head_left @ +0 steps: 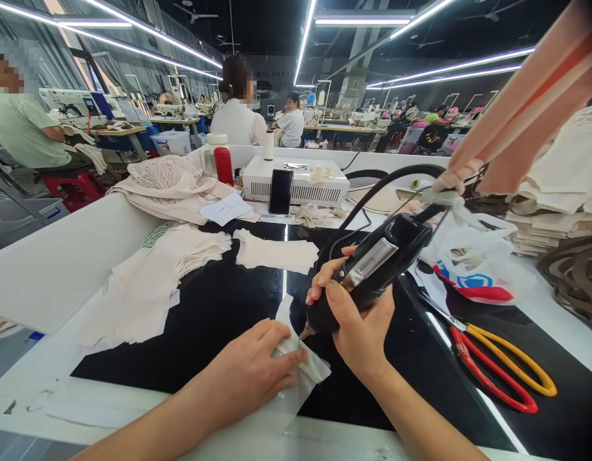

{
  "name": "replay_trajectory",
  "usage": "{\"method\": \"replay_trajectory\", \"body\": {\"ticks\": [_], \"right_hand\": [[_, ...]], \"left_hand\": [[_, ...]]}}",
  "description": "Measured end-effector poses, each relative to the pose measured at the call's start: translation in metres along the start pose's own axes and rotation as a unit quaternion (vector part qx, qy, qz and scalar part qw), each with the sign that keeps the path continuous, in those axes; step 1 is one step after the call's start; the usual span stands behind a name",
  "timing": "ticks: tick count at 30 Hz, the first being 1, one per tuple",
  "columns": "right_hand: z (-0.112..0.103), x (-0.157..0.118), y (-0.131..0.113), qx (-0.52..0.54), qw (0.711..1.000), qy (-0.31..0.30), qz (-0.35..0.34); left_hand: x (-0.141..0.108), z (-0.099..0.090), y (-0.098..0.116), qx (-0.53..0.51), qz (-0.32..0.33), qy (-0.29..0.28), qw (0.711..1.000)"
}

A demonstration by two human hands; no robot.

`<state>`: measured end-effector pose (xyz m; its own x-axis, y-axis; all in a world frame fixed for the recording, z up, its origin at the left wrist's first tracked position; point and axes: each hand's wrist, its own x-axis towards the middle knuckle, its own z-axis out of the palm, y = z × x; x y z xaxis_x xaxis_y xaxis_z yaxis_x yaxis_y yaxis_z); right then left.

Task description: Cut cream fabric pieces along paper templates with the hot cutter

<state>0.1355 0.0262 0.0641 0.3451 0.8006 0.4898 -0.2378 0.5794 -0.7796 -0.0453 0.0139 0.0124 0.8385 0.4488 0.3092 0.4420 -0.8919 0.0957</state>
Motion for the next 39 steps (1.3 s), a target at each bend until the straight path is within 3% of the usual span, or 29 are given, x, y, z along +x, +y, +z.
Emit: {"method": "replay_trajectory", "body": {"ticks": [6, 12, 19, 28, 39], "right_hand": [[-0.001, -0.003, -0.002, -0.002, 1.000, -0.007, -0.009], [-0.001, -0.003, -0.002, -0.022, 1.000, 0.000, -0.013], [0.000, -0.003, -0.005, -0.014, 0.999, -0.018, -0.024], [0.002, -0.005, -0.007, -0.020, 1.000, -0.008, -0.020], [0.004, -0.007, -0.007, -0.026, 0.999, -0.007, -0.020]], "left_hand": [[0.011, -0.008, -0.019, -0.041, 0.030, 0.014, 0.999], [0.025, -0.008, -0.044, -0.138, 0.051, -0.054, 0.988], [0.019, -0.010, -0.052, -0.173, 0.024, -0.076, 0.982], [0.012, -0.022, -0.055, -0.136, 0.063, -0.076, 0.986], [0.004, -0.020, -0.048, -0.037, 0.079, -0.081, 0.993]]}}
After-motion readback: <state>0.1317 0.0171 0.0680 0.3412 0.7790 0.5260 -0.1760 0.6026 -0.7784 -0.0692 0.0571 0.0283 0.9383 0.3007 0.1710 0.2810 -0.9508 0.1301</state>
